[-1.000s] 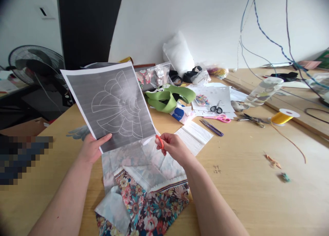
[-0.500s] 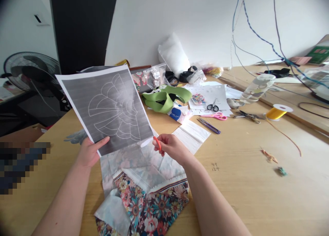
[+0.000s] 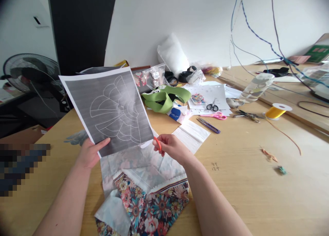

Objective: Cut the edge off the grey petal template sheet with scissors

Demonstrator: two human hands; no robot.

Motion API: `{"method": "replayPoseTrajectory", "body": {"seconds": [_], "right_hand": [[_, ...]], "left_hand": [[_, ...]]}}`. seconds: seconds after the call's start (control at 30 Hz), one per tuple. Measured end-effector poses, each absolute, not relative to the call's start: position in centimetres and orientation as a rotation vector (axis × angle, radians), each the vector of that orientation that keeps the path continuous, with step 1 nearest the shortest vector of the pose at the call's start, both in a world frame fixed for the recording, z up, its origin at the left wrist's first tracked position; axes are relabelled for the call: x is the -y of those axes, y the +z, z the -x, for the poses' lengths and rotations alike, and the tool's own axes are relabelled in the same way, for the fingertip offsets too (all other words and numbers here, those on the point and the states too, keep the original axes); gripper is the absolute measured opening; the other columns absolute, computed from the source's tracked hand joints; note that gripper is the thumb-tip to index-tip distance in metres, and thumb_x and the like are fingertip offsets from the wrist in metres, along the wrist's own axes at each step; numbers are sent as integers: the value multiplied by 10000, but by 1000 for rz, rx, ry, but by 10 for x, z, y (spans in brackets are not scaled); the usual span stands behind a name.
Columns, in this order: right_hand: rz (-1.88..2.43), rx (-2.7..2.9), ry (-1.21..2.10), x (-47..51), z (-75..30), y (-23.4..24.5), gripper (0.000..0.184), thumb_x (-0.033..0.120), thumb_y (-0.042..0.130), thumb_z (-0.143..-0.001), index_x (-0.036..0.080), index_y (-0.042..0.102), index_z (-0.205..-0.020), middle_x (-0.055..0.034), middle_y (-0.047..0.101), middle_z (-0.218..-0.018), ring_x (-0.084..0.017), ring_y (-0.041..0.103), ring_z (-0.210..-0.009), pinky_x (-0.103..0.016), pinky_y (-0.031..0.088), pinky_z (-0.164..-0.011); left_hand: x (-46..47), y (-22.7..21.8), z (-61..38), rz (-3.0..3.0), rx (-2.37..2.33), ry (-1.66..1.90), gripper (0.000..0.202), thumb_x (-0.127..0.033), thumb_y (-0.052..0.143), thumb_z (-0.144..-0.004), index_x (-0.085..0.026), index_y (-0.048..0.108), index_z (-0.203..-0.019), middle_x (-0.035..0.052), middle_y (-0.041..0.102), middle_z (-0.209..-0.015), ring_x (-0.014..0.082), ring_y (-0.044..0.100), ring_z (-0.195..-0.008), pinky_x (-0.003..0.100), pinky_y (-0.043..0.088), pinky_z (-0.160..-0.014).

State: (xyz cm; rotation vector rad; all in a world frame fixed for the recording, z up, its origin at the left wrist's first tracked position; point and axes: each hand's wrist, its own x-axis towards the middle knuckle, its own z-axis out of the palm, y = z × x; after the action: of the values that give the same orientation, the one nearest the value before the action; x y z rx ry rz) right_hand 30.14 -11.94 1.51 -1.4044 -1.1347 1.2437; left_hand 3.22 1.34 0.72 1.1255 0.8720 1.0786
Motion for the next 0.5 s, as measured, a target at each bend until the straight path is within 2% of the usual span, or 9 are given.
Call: {"method": "replayPoseTrajectory", "body": {"seconds": [0.5], "right_hand": [[1385,1114,1201,118,-300,12,383,532,693,-783,163,602,-735,-18,635,-717,-93,501,-546,-250,390,-532]], "left_hand": [[-12,7,-34,-1134,-873,1083,566,-291,914,-507,-160,726,-1025,102,741,-1040,339,628,-1109,466,477,-1005]]}}
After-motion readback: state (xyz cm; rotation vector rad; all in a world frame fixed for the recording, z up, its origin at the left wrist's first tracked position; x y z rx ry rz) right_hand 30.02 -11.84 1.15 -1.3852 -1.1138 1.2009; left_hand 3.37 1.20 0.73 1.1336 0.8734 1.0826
